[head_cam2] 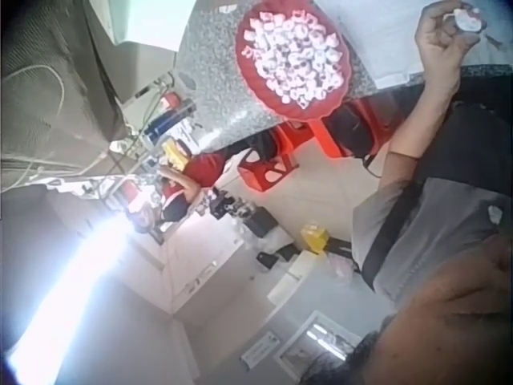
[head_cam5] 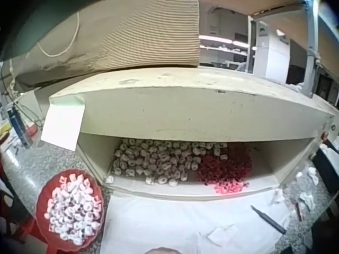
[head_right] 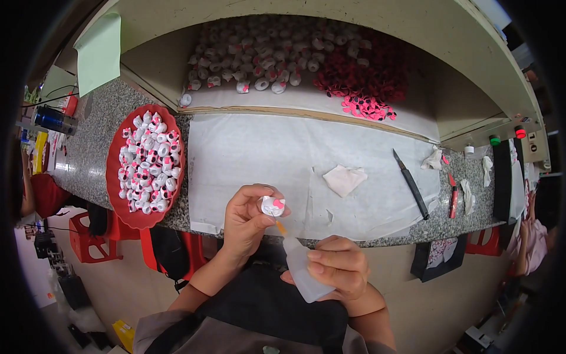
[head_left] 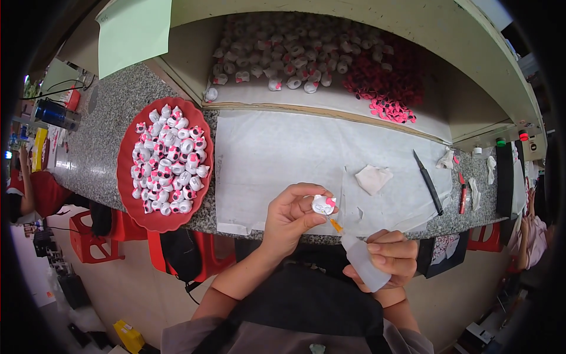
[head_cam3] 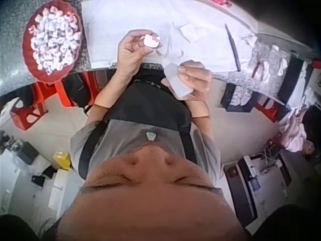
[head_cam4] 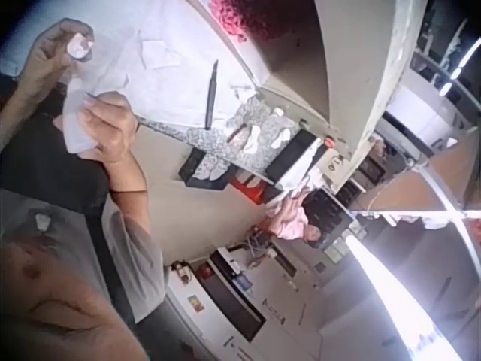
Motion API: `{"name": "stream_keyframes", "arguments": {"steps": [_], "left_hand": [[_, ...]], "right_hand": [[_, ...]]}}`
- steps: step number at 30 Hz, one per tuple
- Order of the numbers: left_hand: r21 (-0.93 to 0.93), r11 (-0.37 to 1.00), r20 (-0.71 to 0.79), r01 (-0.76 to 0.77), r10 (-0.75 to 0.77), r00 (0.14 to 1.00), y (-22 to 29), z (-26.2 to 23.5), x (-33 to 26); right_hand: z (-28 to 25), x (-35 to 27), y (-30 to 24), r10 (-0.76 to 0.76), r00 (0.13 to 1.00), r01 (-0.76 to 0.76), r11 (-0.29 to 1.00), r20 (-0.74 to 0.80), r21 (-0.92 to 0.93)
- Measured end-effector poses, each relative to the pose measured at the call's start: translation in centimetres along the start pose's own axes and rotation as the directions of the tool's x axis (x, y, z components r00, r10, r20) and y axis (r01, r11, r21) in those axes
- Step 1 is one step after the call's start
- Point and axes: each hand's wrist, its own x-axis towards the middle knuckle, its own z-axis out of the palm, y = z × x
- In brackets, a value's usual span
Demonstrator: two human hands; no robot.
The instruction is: Assembling small decorative products by applying glue to plastic caps and inserting figurines.
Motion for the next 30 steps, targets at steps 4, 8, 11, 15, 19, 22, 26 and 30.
{"name": "stream_keyframes", "arguments": {"steps": [4, 8, 11, 15, 19, 22, 26, 30], "left_hand": [[-0.033, 0.998, 0.066, -0.059, 0.061, 0.996, -0.33, -0.56, 0.04], [-0.032, 0.997, 0.075, -0.069, 0.071, 0.995, -0.29, -0.57, 0.04], [-0.035, 0.998, 0.068, -0.050, 0.053, 0.996, -0.45, -0.65, 0.05], [0.008, 0.996, 0.061, -0.088, 0.088, 0.994, -0.52, -0.68, 0.01], [0.140, 0.978, 0.069, -0.155, 0.147, 0.987, -0.29, -0.35, -0.03], [0.179, 0.970, 0.059, -0.165, 0.157, 0.986, -0.17, -0.11, -0.22], [0.285, 0.935, 0.078, -0.212, 0.198, 0.977, -0.14, -0.22, -0.21], [0.360, 0.898, 0.102, -0.254, 0.232, 0.967, -0.07, -0.20, -0.15]], "right_hand": [[-0.17, 0.11, -0.16, 0.018, 1.000, -0.018, 1.000, 0.008, -0.014], [-0.25, 0.11, 0.03, 0.007, 1.000, -0.007, 0.999, -0.006, -0.034], [-0.11, 0.15, 0.27, -0.002, 1.000, 0.002, 1.000, -0.002, -0.026], [-0.50, 0.49, -0.12, 0.003, 0.997, 0.004, 0.995, 0.076, -0.096], [-0.34, 0.44, -0.08, 0.009, 0.998, -0.003, 0.996, 0.065, -0.093], [-0.21, 0.19, 0.03, 0.013, 0.999, -0.012, 0.999, 0.029, -0.039], [-0.01, -0.03, 0.15, 0.010, 1.000, -0.010, 1.000, -0.002, 0.005], [0.20, 0.10, 0.11, 0.008, 1.000, -0.008, 1.000, 0.009, 0.021]]}}
